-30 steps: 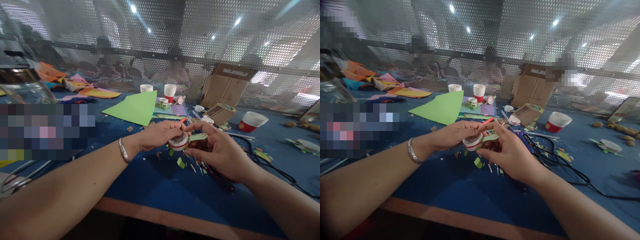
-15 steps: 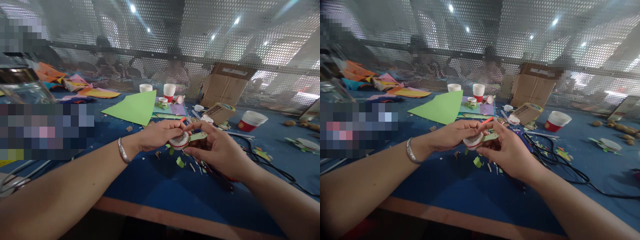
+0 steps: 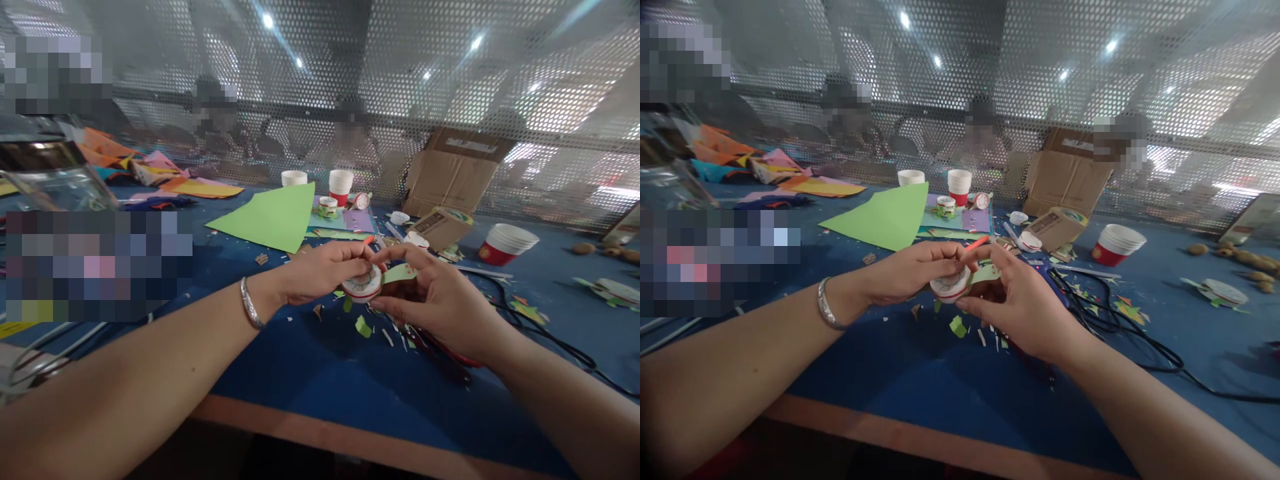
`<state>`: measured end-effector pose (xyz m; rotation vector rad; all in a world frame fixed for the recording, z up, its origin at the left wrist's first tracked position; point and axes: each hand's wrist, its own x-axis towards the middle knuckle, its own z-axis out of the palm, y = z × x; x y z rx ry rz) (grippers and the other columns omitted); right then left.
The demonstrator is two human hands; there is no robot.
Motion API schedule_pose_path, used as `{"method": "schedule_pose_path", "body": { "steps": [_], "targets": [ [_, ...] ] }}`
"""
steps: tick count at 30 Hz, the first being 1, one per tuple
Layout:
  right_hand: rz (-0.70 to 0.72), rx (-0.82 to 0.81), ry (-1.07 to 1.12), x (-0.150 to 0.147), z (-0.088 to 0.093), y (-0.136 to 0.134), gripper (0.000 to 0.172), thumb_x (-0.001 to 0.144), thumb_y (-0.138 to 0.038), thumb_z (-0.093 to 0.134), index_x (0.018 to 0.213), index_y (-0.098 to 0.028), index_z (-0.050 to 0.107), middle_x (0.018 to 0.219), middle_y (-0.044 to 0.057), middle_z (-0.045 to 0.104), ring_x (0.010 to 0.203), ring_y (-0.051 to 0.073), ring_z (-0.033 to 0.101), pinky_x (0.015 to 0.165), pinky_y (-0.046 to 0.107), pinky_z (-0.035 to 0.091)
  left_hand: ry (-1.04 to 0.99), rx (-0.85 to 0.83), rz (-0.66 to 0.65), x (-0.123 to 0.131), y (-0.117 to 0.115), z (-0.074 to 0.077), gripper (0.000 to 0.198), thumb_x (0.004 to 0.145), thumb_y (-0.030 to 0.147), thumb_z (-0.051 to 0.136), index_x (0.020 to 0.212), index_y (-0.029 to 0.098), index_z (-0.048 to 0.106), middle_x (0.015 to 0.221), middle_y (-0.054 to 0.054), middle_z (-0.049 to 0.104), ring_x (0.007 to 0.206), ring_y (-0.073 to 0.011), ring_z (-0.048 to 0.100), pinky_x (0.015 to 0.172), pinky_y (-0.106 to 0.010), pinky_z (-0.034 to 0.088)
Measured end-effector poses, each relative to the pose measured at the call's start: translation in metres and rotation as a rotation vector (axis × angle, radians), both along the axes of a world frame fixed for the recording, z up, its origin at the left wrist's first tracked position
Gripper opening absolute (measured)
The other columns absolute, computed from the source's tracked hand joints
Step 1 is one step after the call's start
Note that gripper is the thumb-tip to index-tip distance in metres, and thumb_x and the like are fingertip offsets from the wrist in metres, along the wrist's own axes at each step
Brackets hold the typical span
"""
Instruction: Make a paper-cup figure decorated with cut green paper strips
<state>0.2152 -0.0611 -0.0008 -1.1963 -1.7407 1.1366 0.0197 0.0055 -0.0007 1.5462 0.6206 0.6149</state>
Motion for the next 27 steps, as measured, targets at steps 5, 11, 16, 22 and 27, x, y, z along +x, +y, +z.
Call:
{"method": "schedule_pose_path", "body": {
  "steps": [5,11,16,22,27],
  "targets": [
    [0.016,-0.009,0.012,0.0022,0.0004,0.0009,0.046,0.084,-0.028,0.078,0.122,-0.026,0.052,0.085,-0.002,0.072,0.064,0.014,0.067,0.055,0.025,0.053,-0.012,-0.029,0.038,-0.0011,0.0021,-0.002,0.009,0.097,0.018,0.057,0.091,0.016,0.064,0.084,0.002,0.065,0.075,-0.0096,0.057,0.073,-0.023,0.044],
    [0.022,-0.046,0.052,0.0007,0.0003,0.0024,0.046,0.085,-0.026,0.077,0.123,-0.025,0.051,0.088,-0.001,0.074,0.063,0.012,0.067,0.056,0.024,0.055,0.009,-0.013,0.047,-0.0003,0.0018,-0.0021,0.009,0.096,0.019,0.057,0.092,0.016,0.065,0.085,0.0,0.065,0.076,-0.0107,0.057,0.071,-0.023,0.044],
    [0.035,-0.029,0.06,0.0018,-0.0014,0.0015,0.043,0.087,-0.023,0.075,0.123,-0.025,0.052,0.083,-0.003,0.072,0.059,0.01,0.063,0.052,0.021,0.051,-0.013,-0.018,0.044,0.0005,0.0025,-0.0036,0.008,0.096,0.021,0.058,0.091,0.017,0.063,0.083,0.001,0.064,0.073,-0.0099,0.056,0.069,-0.022,0.044],
    [0.034,-0.015,0.062,0.0016,-0.0031,0.0022,0.044,0.087,-0.024,0.076,0.124,-0.024,0.052,0.081,-0.002,0.072,0.06,0.009,0.06,0.052,0.02,0.051,0.017,0.032,0.03,-0.0012,0.0036,-0.0049,0.012,0.095,0.027,0.06,0.091,0.017,0.065,0.084,0.0,0.065,0.075,-0.0108,0.056,0.07,-0.022,0.044],
    [0.02,-0.008,0.054,0.001,-0.0034,0.002,0.044,0.087,-0.027,0.076,0.123,-0.025,0.052,0.085,0.0,0.074,0.062,0.011,0.062,0.052,0.02,0.051,0.023,0.058,0.048,-0.0012,0.0029,-0.0058,0.011,0.094,0.026,0.06,0.092,0.017,0.066,0.087,-0.001,0.065,0.077,-0.0116,0.057,0.071,-0.023,0.045]
  ]
}}
